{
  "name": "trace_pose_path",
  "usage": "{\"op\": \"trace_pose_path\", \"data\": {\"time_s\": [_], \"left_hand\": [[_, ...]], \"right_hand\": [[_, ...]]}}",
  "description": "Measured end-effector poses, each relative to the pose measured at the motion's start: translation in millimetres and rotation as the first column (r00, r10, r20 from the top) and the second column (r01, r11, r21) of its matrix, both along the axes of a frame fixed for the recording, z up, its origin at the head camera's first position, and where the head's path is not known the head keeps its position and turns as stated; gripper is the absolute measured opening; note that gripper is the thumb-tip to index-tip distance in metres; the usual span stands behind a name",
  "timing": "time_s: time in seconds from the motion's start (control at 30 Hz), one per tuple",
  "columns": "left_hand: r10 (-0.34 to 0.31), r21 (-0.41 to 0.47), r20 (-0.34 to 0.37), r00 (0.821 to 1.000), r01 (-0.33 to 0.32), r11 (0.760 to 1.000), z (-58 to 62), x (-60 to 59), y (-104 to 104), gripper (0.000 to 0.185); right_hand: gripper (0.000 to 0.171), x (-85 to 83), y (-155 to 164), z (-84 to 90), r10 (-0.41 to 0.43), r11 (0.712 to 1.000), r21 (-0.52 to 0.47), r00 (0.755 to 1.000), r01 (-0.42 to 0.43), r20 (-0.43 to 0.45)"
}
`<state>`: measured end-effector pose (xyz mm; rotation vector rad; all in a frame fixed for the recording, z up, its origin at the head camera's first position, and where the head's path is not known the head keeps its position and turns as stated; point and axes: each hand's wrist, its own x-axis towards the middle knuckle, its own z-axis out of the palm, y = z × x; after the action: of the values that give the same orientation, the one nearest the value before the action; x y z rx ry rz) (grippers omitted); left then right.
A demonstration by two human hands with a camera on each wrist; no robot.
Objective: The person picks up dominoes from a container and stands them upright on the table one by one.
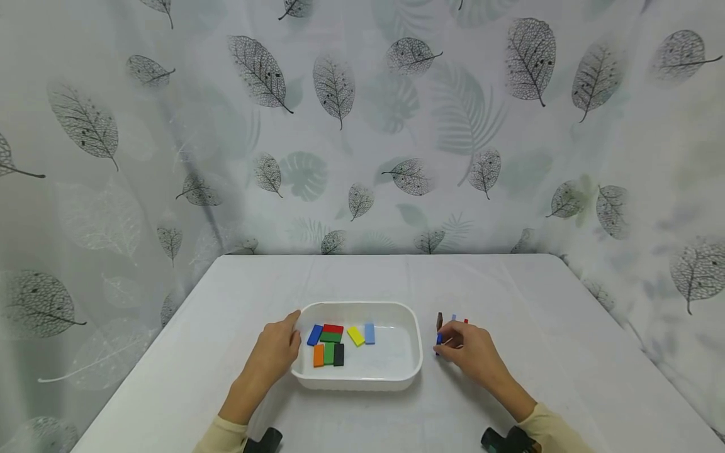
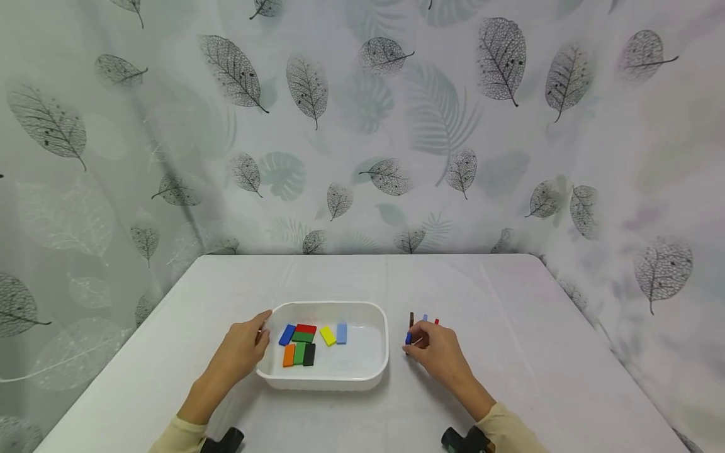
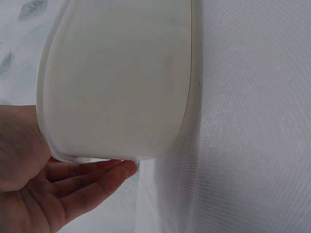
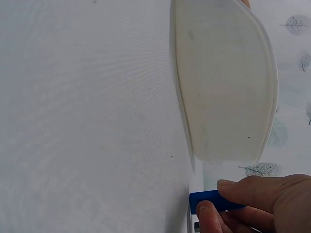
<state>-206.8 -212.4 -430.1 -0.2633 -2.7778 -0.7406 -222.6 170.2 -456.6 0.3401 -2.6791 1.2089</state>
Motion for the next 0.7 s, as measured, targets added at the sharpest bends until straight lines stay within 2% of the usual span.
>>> {"op": "trace_pose_path", "data": {"time_s": [0.7], "left_hand": [[0.004, -0.003, 0.006, 1.000, -0.004, 1.000, 1.4, 1.2, 0.8, 0.042]], "right_hand": [[0.023, -2.0, 2.8, -4.2, 0.011, 1.000, 0.010, 1.000, -0.011, 0.008]]}}
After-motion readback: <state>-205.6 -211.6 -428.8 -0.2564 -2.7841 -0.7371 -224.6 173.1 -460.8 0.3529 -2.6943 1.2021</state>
